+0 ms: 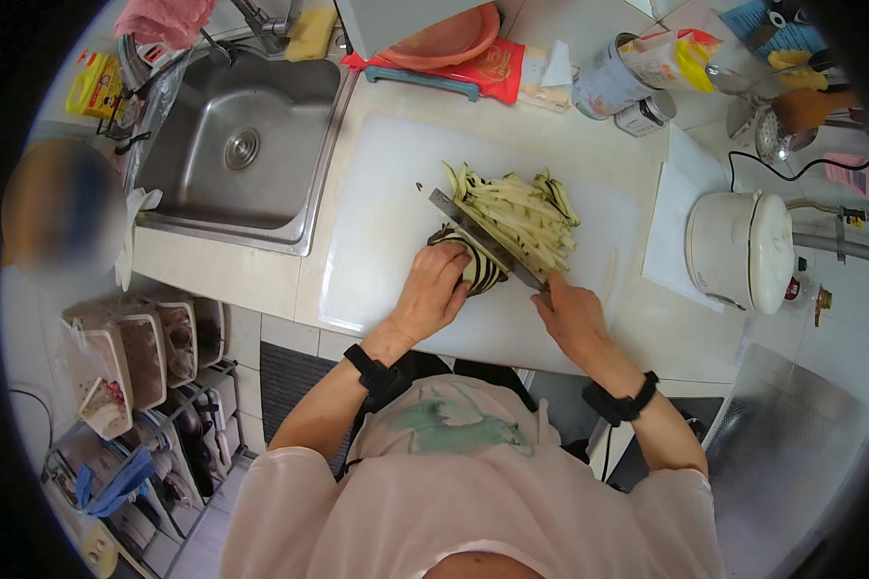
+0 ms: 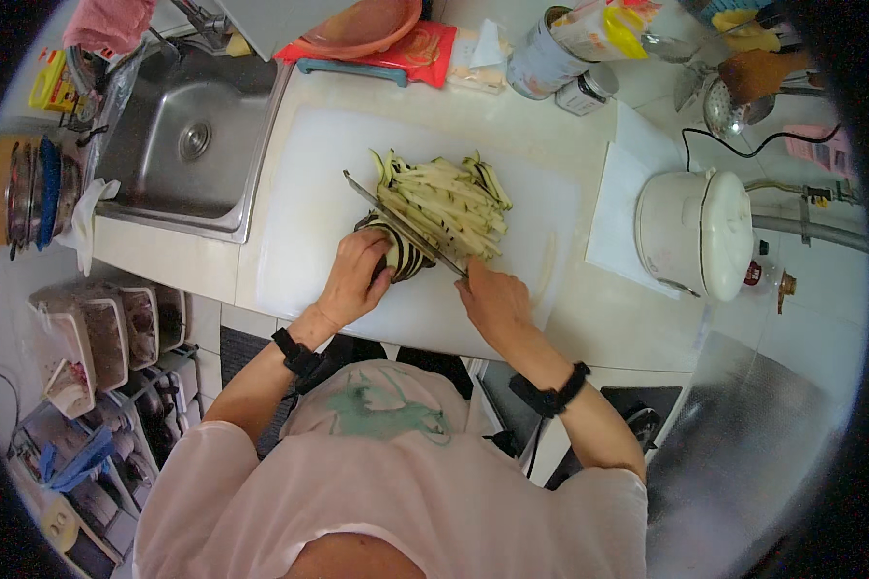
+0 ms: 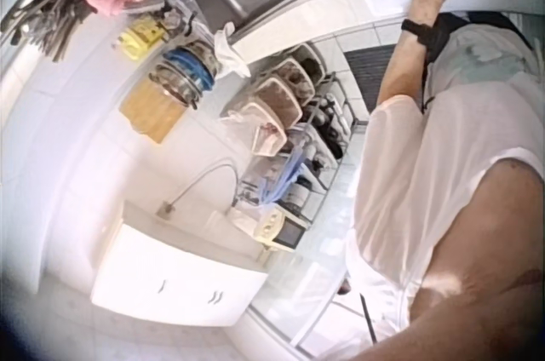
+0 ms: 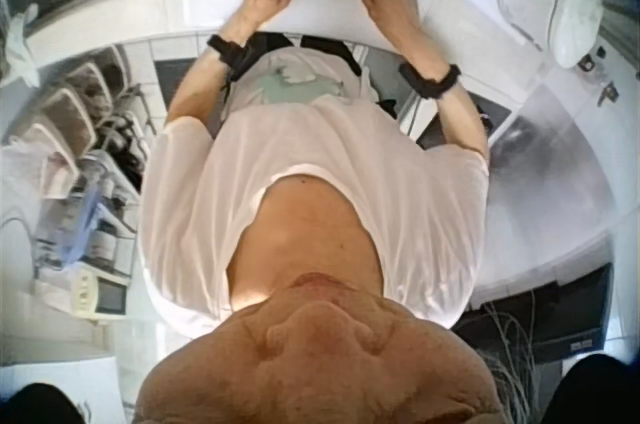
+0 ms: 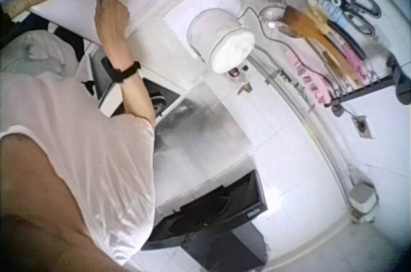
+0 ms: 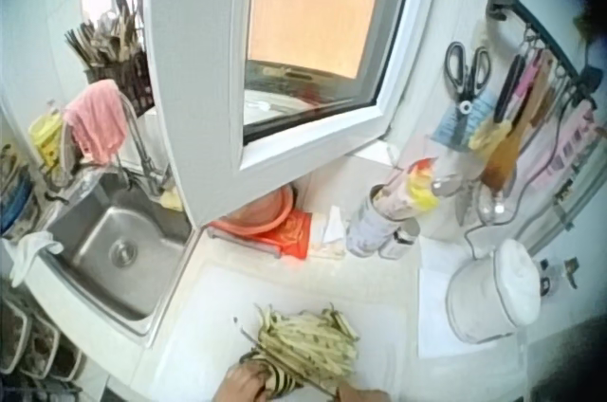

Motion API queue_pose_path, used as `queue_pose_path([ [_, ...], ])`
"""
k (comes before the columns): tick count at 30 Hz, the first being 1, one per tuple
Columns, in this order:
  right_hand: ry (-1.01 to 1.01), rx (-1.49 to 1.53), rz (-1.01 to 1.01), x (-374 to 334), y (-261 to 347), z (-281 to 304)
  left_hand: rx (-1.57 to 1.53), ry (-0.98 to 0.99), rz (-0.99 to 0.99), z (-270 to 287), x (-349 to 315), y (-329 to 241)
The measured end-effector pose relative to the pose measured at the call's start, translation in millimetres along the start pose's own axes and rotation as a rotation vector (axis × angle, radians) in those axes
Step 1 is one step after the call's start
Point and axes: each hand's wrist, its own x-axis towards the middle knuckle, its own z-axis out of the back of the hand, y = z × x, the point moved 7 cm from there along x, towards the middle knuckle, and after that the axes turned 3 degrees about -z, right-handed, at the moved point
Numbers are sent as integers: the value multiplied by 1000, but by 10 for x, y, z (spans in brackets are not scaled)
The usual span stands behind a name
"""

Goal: Slicing peeled vegetables on a cutting board in a kitchen.

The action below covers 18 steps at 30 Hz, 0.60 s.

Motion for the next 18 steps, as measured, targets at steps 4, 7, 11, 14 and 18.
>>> queue_pose_path([
  [4, -4, -60, 89, -317, 175, 398, 46, 6, -15, 53, -15, -9],
  [7, 101, -117, 40, -448, 158, 423, 36, 2, -31, 46, 3, -21],
  [11, 128, -139, -23, -444, 206, 357, 57, 15, -31, 18, -1, -1],
  [14, 119, -133, -36, -279, 212, 157, 65, 23, -20, 38, 6, -12],
  [18, -3, -31, -46, 55, 130, -330, 46, 43, -35, 7, 6, -23],
])
